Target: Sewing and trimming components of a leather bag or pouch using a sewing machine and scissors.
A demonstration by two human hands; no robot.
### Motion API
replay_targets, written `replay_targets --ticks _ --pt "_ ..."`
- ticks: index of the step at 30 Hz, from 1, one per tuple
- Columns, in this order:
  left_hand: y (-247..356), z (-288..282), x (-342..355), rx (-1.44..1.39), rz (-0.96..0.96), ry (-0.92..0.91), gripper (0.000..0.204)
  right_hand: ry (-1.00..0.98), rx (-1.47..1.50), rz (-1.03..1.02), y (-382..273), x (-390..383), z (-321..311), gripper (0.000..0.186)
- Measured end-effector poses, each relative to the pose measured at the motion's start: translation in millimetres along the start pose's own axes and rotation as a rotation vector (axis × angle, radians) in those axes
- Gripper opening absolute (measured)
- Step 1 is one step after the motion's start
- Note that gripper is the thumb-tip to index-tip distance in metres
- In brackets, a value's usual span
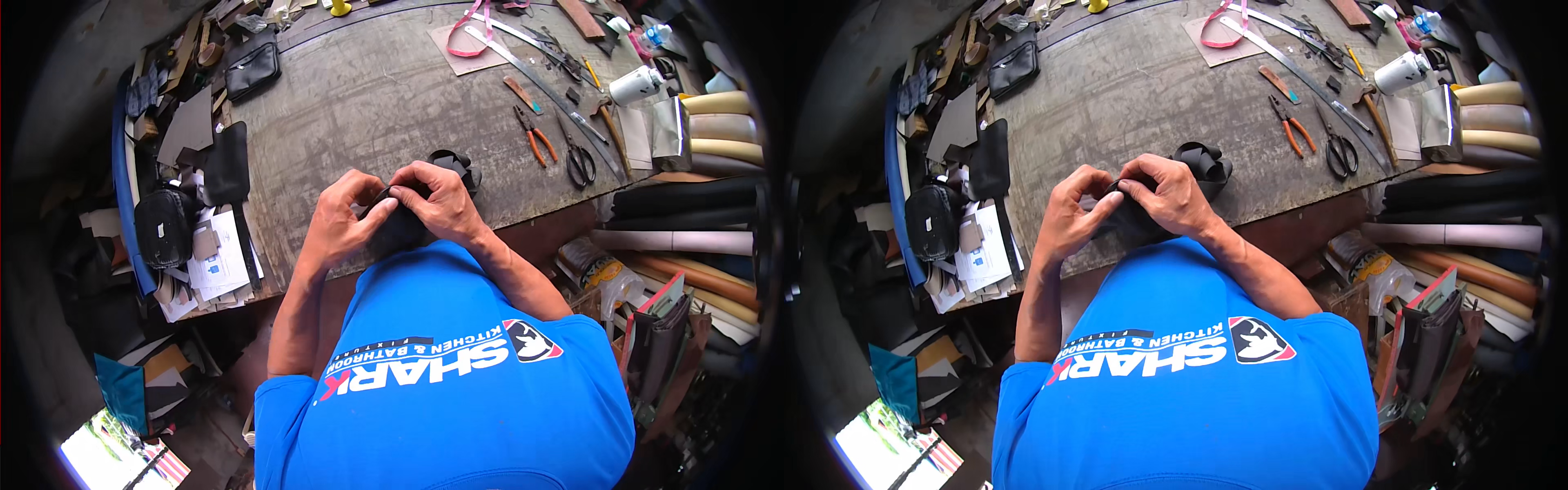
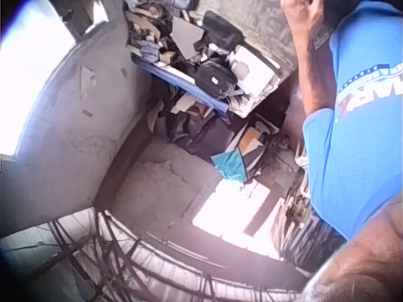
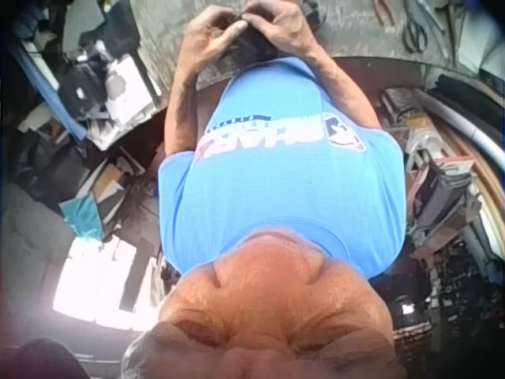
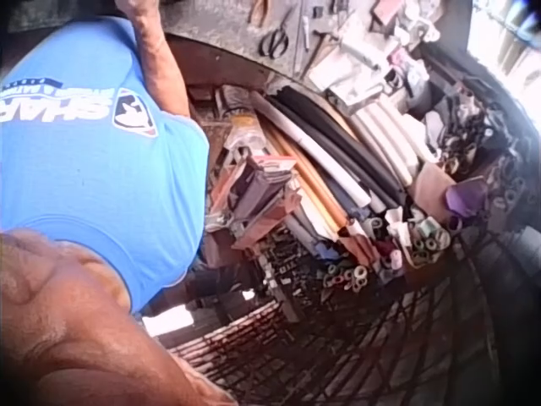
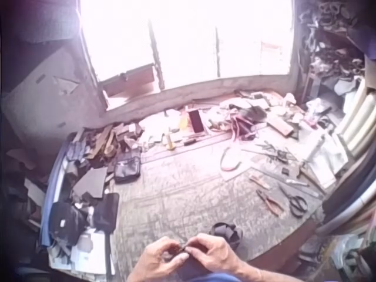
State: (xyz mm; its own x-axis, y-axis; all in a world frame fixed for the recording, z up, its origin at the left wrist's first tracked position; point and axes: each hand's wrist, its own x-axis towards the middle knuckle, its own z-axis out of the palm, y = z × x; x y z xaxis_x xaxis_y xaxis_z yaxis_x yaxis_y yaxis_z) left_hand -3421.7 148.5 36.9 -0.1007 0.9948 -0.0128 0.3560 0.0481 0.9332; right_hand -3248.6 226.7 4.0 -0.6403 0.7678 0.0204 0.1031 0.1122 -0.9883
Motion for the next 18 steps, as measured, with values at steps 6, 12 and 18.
replay_targets --ticks 6,12,18 --pt "9.9 -12.4 14.1 0.288 0.075 -0.069 0.009 0.008 -0.105 -0.151 -5.5 6.6 -2.3 0.01" --pt "20.1 -16.6 8.7 0.273 0.153 0.072 0.007 -0.117 0.011 -0.07 31.0 4.0 -22.2 0.048" --pt "38.4 -21.4 1.0 0.263 0.141 -0.017 0.006 -0.186 -0.107 -0.038 33.1 7.5 -41.0 0.056"
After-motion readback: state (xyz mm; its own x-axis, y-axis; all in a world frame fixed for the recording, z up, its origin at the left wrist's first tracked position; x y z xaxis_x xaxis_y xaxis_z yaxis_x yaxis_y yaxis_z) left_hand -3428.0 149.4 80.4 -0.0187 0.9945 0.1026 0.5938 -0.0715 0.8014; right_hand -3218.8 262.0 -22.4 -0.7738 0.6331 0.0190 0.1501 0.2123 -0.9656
